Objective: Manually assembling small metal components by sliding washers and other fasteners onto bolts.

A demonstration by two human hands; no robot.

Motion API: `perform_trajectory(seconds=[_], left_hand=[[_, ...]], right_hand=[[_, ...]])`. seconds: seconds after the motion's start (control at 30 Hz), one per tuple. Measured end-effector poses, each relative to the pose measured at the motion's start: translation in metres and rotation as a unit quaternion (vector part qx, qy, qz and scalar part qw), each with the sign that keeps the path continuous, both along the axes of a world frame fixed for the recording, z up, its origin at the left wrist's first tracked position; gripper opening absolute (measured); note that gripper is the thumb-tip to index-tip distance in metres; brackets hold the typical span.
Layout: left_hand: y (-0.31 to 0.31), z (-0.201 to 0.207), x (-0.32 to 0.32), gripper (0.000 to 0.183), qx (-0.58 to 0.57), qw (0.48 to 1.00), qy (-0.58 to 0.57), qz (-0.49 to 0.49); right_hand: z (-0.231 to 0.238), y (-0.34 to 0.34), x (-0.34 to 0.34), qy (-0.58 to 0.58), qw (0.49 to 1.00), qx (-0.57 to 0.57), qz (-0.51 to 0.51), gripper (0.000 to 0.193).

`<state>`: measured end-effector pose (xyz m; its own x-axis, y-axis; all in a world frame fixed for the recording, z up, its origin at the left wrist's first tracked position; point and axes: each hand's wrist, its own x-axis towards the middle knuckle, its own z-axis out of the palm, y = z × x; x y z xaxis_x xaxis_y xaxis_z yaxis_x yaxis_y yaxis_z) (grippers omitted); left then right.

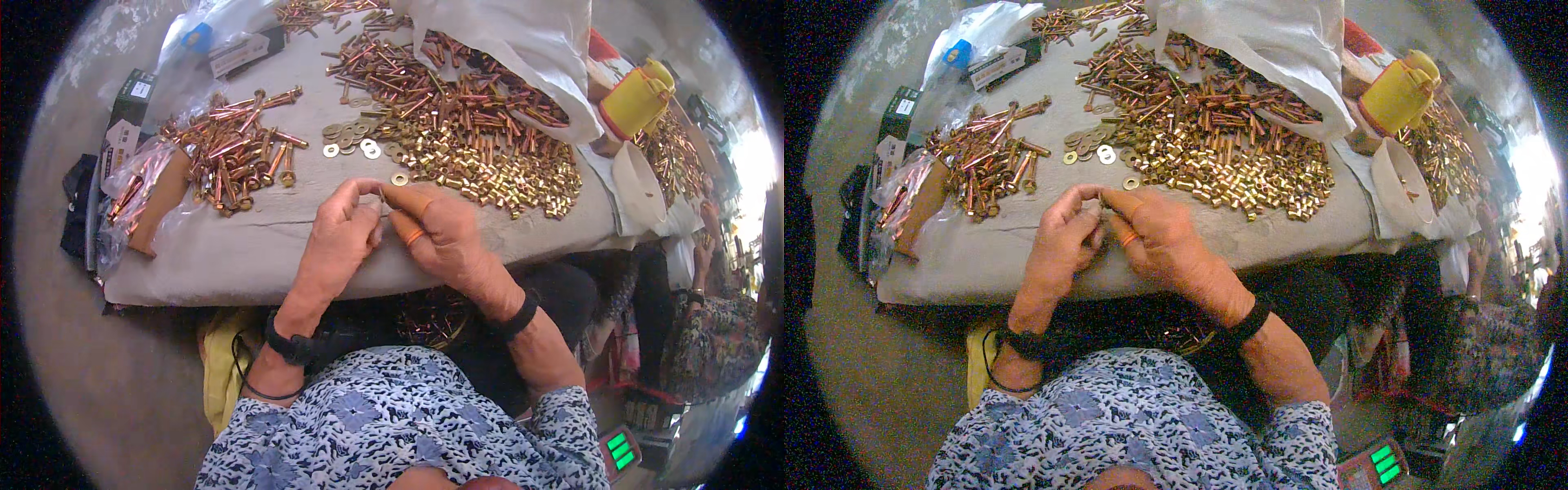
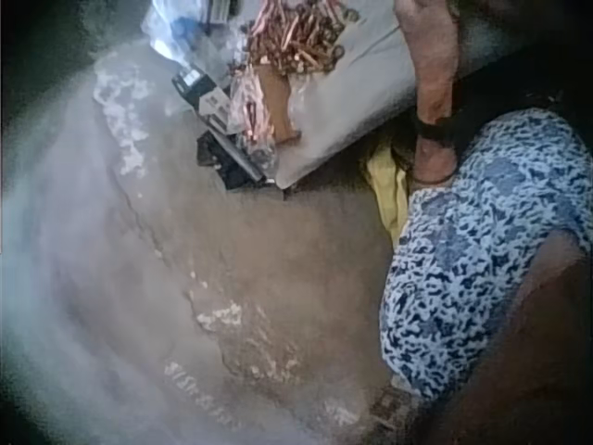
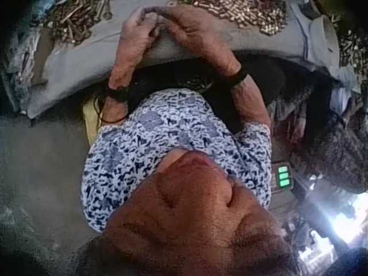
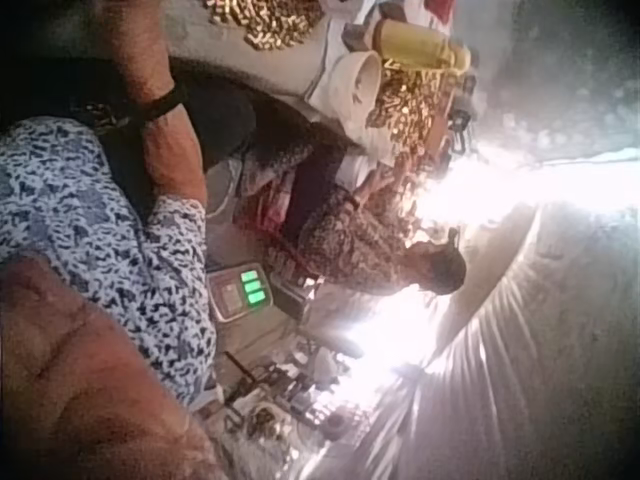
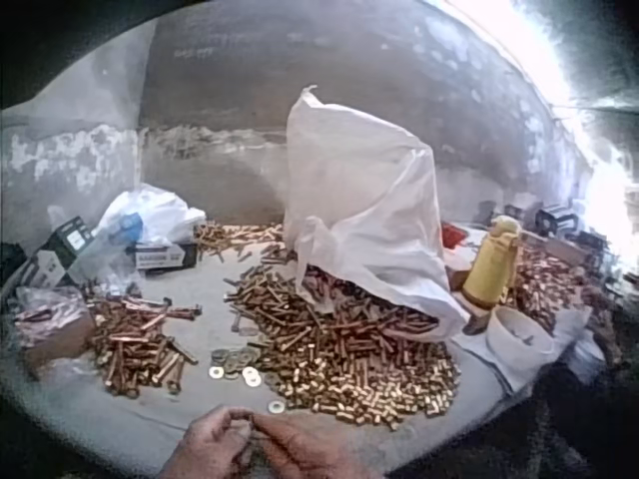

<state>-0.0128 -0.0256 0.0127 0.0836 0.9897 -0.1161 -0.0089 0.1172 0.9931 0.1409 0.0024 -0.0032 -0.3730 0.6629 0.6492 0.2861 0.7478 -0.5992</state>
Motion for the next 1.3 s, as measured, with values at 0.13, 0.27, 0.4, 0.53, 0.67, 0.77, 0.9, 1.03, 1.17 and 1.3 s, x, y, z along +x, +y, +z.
perform_trajectory(seconds=[0.13,0.27,0.4,0.53,0.67,0.77,0.9,1.03,1.17,1.3], left_hand=[[-0.001,-0.004,0.003,0.029,0.016,1.0,-0.012,0.003],[-0.003,0.0,0.005,0.03,0.021,0.997,-0.08,-0.003],[-0.001,0.011,0.005,0.028,0.0,0.998,-0.055,-0.004],[0.0,0.006,0.004,0.026,0.0,1.0,-0.017,0.009],[0.003,-0.004,0.002,0.021,0.001,1.0,-0.007,0.007],[0.002,-0.002,0.003,0.018,-0.014,0.999,-0.045,0.017],[0.003,-0.008,-0.012,0.019,-0.024,0.992,-0.12,-0.015],[0.001,-0.006,-0.012,0.023,-0.004,0.991,-0.134,-0.006],[-0.002,-0.003,-0.003,0.028,-0.004,0.992,-0.121,0.033],[-0.005,0.003,-0.002,0.029,-0.016,0.996,-0.09,0.016]], right_hand=[[-0.006,-0.001,0.002,0.041,0.999,-0.02,0.018,0.02],[-0.007,0.0,0.008,0.079,0.986,-0.14,0.053,0.017],[0.001,0.002,0.014,0.074,0.987,-0.136,0.054,0.016],[0.018,-0.001,0.021,0.181,0.926,-0.33,-0.012,0.014],[0.005,0.05,0.061,-0.076,0.925,0.111,-0.356,0.011],[0.0,0.071,0.07,-0.312,0.831,0.16,-0.431,0.019],[-0.006,0.074,0.067,-0.352,0.815,0.071,-0.455,0.031],[-0.014,0.08,0.071,-0.343,0.82,0.061,-0.454,0.034],[-0.024,0.084,0.074,-0.331,0.809,0.129,-0.469,0.032],[-0.013,0.082,0.075,-0.262,0.86,0.012,-0.439,0.026]])
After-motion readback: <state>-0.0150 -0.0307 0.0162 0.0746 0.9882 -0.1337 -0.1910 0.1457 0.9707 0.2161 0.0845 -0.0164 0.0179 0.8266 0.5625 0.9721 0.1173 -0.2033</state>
